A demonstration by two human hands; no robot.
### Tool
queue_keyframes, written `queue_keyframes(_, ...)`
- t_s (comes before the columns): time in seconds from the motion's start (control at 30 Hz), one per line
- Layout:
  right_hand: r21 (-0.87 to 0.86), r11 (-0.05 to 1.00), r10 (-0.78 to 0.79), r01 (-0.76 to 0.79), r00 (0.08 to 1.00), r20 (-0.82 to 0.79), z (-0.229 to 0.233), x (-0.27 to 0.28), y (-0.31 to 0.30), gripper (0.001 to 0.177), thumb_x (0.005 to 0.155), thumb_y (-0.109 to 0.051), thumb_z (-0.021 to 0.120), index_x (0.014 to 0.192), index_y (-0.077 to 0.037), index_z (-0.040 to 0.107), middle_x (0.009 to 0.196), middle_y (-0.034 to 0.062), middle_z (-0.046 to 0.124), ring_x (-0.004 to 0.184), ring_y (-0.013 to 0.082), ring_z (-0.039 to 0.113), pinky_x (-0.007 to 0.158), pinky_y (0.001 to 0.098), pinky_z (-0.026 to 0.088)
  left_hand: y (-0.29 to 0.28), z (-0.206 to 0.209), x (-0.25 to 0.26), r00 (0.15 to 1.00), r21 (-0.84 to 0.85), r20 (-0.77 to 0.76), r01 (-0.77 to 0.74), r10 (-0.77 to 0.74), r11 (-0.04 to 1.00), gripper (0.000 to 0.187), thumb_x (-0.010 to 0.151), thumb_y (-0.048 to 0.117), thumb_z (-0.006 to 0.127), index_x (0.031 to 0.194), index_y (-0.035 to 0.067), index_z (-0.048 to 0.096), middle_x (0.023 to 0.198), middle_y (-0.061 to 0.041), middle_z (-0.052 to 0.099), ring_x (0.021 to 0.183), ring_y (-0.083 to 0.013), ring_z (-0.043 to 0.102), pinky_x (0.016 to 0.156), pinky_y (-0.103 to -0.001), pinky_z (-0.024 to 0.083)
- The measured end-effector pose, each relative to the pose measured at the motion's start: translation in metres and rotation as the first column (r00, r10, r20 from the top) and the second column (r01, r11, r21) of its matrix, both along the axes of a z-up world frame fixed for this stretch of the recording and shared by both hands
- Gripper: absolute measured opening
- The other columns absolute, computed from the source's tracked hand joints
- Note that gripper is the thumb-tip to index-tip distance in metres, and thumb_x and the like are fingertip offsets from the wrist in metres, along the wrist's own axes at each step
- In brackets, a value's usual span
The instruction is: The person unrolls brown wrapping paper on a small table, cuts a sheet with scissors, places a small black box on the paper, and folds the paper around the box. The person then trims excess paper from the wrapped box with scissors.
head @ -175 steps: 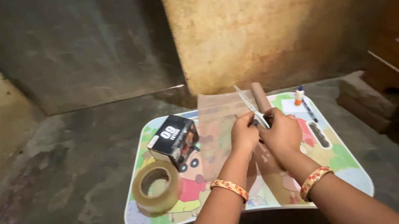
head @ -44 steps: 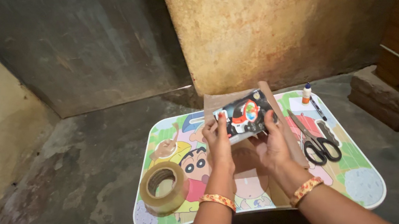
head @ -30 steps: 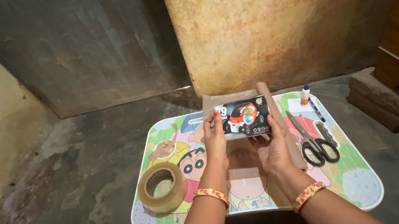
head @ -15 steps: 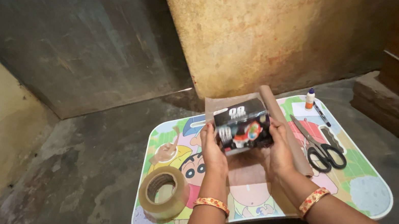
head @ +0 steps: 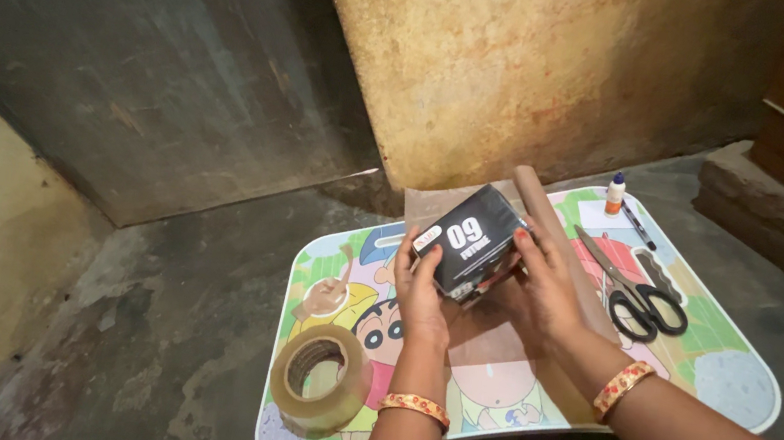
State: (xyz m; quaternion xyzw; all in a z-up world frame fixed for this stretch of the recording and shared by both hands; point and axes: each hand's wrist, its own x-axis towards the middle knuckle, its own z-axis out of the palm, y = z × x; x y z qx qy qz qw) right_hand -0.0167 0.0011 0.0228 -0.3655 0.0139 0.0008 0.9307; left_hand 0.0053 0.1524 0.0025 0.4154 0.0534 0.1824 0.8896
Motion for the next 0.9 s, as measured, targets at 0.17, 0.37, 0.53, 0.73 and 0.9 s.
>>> queue_keyframes(0.17, -0.266, 0.941, -0.211, 0.209, 0.977, 0.023, -0.010, 0.026, 0.003, 0.058, 0.095, -0.042, 0.066, 0.132, -0.010, 0.036, 0.113, 0.0107, 0.057, 0.091, 0.0260, 0.058, 0.067, 0.0393, 0.055, -0.006, 0.000, -0.001, 0.997, 0.189, 0.036, -0.070, 0.064, 0.979, 0.038, 0.094, 0.022, 0.068, 0.127, 0.003, 0.068, 0.118, -0.007, 0.065, 0.107, -0.0157, 0.061, 0.094, -0.029, 0.048)
queue_keyframes(0.37, -0.417, 0.886, -0.206, 0.203, 0.978, 0.040, -0.015, 0.042, 0.005, 0.064, 0.096, -0.046, 0.062, 0.144, -0.008, 0.042, 0.128, 0.0080, 0.062, 0.104, 0.0166, 0.058, 0.084, 0.0333, 0.047, -0.015, 0.003, -0.017, 0.988, 0.147, -0.151, 0.004, 0.018, 0.989, 0.043, 0.095, 0.040, 0.055, 0.122, 0.008, 0.064, 0.117, -0.006, 0.064, 0.107, -0.0181, 0.059, 0.092, -0.034, 0.046)
queue_keyframes(0.53, -0.330, 0.943, -0.049, 0.038, 0.999, -0.024, 0.013, 0.022, 0.005, 0.076, 0.092, -0.036, 0.065, 0.158, -0.015, 0.035, 0.145, 0.0084, 0.056, 0.128, 0.0169, 0.057, 0.104, 0.0313, 0.044, -0.026, 0.007, -0.023, 0.981, 0.213, -0.192, 0.048, -0.006, 0.976, 0.039, 0.095, 0.038, 0.055, 0.125, 0.013, 0.060, 0.123, -0.006, 0.063, 0.114, -0.0173, 0.056, 0.100, -0.032, 0.041)
queue_keyframes(0.73, -0.453, 0.891, 0.017, 0.019, 0.997, 0.077, 0.013, 0.035, -0.009, 0.059, 0.096, -0.031, 0.060, 0.152, -0.017, 0.052, 0.157, -0.0009, 0.050, 0.138, 0.0116, 0.048, 0.110, 0.0288, 0.037, -0.030, 0.002, -0.022, 0.993, 0.249, -0.095, 0.089, -0.067, 0.964, 0.048, 0.099, 0.032, 0.047, 0.144, 0.016, 0.053, 0.141, -0.005, 0.058, 0.128, -0.0182, 0.056, 0.104, -0.032, 0.043)
queue_keyframes(0.9, -0.450, 0.890, 0.006, 0.070, 0.986, 0.166, -0.005, 0.056, -0.019, 0.046, 0.092, -0.017, 0.072, 0.136, -0.004, 0.065, 0.124, 0.0136, 0.070, 0.107, 0.0169, 0.064, 0.093, 0.0291, 0.051, -0.029, -0.012, -0.006, 0.941, 0.031, -0.302, 0.171, -0.154, 0.985, 0.050, 0.099, 0.034, 0.042, 0.148, 0.026, 0.046, 0.143, -0.003, 0.057, 0.118, -0.0216, 0.063, 0.091, -0.040, 0.053)
